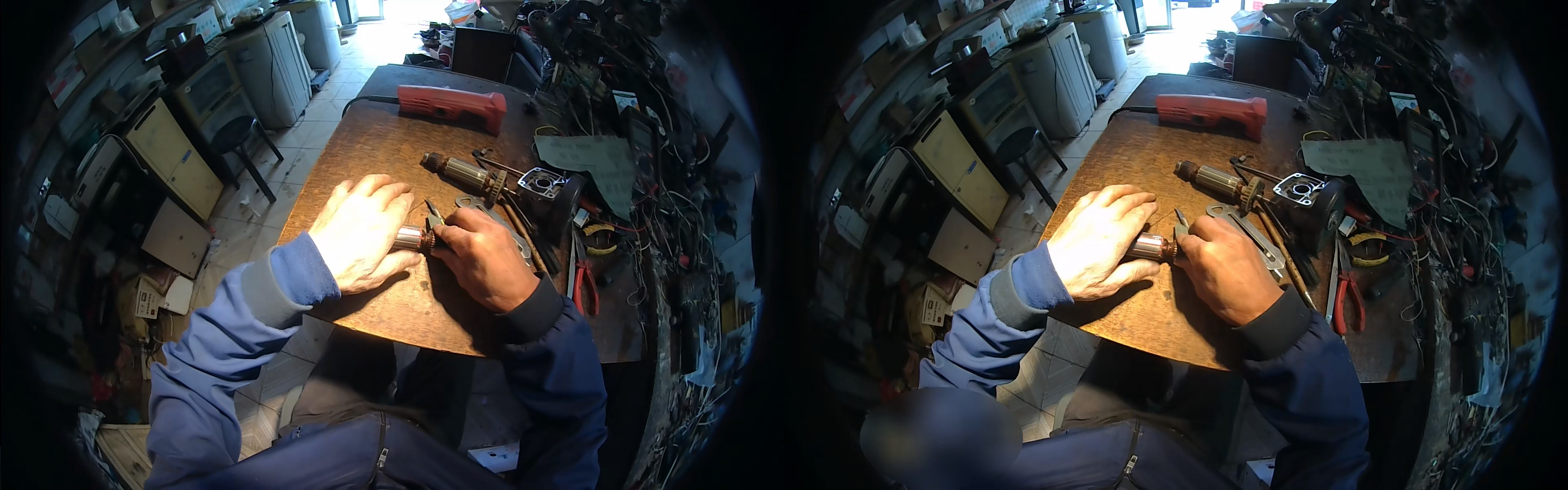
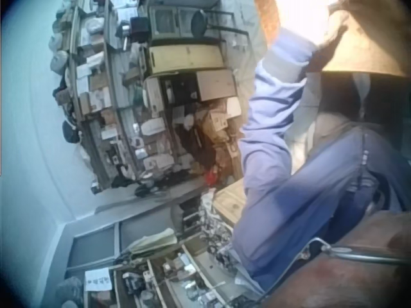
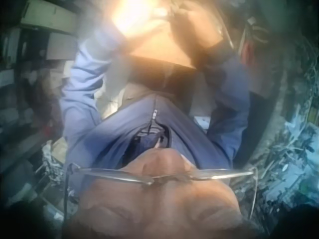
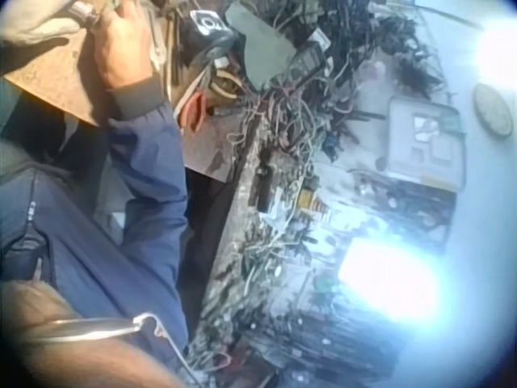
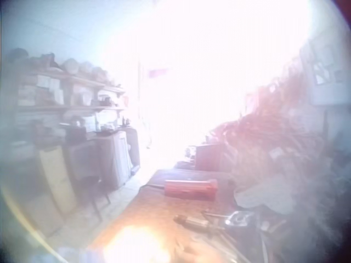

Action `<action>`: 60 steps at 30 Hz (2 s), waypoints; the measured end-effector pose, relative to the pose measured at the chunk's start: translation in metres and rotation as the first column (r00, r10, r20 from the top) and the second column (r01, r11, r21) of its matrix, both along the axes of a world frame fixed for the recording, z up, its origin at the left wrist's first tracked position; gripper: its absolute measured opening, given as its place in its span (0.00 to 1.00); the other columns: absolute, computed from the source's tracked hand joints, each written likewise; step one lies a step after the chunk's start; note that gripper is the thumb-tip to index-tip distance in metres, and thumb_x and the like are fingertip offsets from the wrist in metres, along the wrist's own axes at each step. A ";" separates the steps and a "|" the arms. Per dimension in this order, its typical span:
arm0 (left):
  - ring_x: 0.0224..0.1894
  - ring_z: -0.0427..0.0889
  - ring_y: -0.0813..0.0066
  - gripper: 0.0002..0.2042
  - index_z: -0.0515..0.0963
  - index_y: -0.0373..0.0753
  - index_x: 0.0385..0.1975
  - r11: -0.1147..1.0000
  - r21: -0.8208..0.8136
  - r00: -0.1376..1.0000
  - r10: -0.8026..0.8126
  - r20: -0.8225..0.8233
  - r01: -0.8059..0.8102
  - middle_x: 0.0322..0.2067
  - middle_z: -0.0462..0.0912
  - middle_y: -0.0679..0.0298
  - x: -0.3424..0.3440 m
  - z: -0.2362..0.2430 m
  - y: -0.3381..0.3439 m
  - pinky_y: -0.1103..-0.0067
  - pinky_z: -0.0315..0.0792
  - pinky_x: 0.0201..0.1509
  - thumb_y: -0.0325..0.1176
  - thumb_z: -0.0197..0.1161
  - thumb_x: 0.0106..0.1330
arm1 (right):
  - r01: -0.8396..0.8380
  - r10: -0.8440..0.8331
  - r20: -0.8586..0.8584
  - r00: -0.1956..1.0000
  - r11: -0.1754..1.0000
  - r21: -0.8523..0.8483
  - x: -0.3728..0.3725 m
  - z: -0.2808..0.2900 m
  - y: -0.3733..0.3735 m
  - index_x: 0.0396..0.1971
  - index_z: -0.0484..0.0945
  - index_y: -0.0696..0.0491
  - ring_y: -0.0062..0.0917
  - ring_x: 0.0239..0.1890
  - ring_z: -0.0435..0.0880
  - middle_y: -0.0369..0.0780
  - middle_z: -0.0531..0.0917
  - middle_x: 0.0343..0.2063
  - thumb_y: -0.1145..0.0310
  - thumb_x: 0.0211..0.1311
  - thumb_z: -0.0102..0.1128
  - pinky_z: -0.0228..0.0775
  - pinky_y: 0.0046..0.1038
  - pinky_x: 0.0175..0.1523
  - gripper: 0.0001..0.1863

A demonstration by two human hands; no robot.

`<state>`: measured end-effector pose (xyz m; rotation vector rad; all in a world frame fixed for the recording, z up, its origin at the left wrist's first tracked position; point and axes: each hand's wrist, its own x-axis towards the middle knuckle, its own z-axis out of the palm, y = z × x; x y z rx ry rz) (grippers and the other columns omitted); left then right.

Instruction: The person uses a small metal file to smooth the surface of a cylindrical motor component, then uses a wooden stick to apply a substance to the same part. The work is performed on a cluttered workbench with various tools and parts visible.

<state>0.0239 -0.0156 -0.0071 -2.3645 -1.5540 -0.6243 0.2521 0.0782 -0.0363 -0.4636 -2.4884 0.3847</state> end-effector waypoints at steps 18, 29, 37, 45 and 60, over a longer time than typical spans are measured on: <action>0.55 0.85 0.55 0.21 0.87 0.39 0.49 0.968 -0.220 0.992 0.125 -0.014 -0.125 0.43 0.90 0.56 0.006 0.008 -0.001 0.60 0.73 0.61 0.50 0.76 0.67 | 0.001 -0.001 -0.014 1.000 1.000 -0.009 0.001 -0.001 0.001 0.37 0.85 0.59 0.45 0.44 0.84 0.45 0.81 0.36 0.70 0.59 0.77 0.79 0.44 0.49 0.11; 0.55 0.84 0.54 0.19 0.86 0.40 0.45 0.982 -0.172 0.996 0.081 0.039 -0.073 0.41 0.87 0.57 0.003 0.004 -0.001 0.58 0.72 0.62 0.47 0.77 0.62 | -0.017 0.017 -0.026 1.000 1.000 -0.018 0.000 0.001 0.000 0.38 0.85 0.58 0.45 0.43 0.84 0.45 0.81 0.35 0.71 0.58 0.77 0.79 0.44 0.48 0.11; 0.51 0.84 0.51 0.20 0.85 0.39 0.43 0.970 -0.224 0.994 0.104 0.033 -0.094 0.38 0.86 0.54 0.003 0.006 0.002 0.58 0.72 0.61 0.45 0.81 0.58 | -0.011 0.011 -0.008 1.000 1.000 -0.004 0.001 0.001 0.000 0.46 0.88 0.59 0.46 0.42 0.86 0.46 0.84 0.38 0.75 0.57 0.79 0.80 0.41 0.47 0.16; 0.52 0.85 0.54 0.23 0.86 0.39 0.49 0.987 -0.160 0.998 -0.008 -0.061 -0.002 0.42 0.89 0.56 -0.005 0.000 0.004 0.60 0.73 0.58 0.51 0.78 0.64 | -0.006 0.006 0.003 1.000 1.000 0.002 0.001 0.001 0.001 0.46 0.88 0.59 0.45 0.42 0.86 0.46 0.84 0.39 0.75 0.56 0.80 0.80 0.41 0.47 0.16; 0.49 0.85 0.55 0.20 0.86 0.40 0.43 0.984 -0.120 0.991 0.134 0.002 -0.132 0.37 0.88 0.58 0.010 0.002 -0.004 0.59 0.73 0.60 0.48 0.80 0.61 | -0.004 0.004 0.003 1.000 1.000 0.002 0.001 0.000 0.001 0.45 0.88 0.59 0.45 0.42 0.86 0.46 0.84 0.38 0.75 0.56 0.80 0.80 0.41 0.47 0.16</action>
